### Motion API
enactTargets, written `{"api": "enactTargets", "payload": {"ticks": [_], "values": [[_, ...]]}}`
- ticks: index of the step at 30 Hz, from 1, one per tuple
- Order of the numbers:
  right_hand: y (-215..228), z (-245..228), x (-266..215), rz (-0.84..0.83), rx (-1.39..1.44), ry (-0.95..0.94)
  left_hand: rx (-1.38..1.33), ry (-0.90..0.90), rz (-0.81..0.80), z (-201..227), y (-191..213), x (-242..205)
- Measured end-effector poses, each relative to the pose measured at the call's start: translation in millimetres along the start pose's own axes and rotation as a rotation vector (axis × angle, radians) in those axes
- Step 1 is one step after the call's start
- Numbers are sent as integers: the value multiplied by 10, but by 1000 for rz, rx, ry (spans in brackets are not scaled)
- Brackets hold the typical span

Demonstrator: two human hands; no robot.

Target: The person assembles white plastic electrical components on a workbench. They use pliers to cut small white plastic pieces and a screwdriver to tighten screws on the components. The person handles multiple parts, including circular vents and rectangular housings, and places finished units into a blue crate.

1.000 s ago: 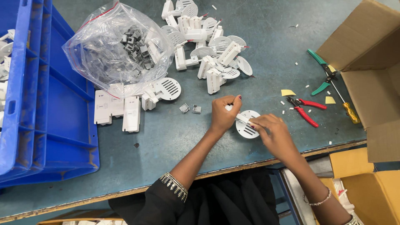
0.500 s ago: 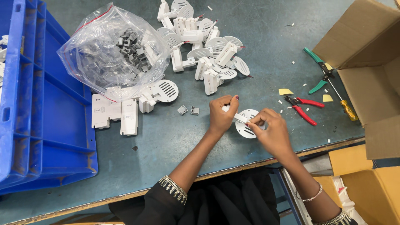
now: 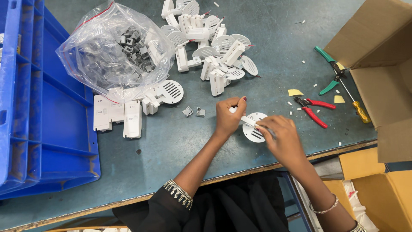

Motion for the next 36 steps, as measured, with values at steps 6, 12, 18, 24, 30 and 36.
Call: {"api": "enactTargets", "payload": {"ticks": [6, 12, 18, 24, 30, 36], "values": [[246, -1, -35, 15, 183, -150, -57, 16, 51, -9, 67, 57], [400, 51, -146, -103, 244, -206, -46, 7, 61, 16, 85, 52], [316, 48, -197, -20, 199, -169, -40, -9, 42, 21, 75, 52], [190, 3, -112, 45, -41, 14, -61, -11, 25, -22, 48, 41], [59, -35, -44, 73, -70, 52, -3, -2, 39, -15, 14, 19], [-6, -36, -63, 100, -73, 31, 47, -8, 21, 49, -25, -30]]}}
Point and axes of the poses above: each hand's wrist, its own x-axis towards the middle knuckle, its own y-axis out of the back of the hand, z = x × y, the point moved 4 cm from there along x, towards the middle knuckle, and after that the axes turned 8 degrees about y, right-handed, at the moved point
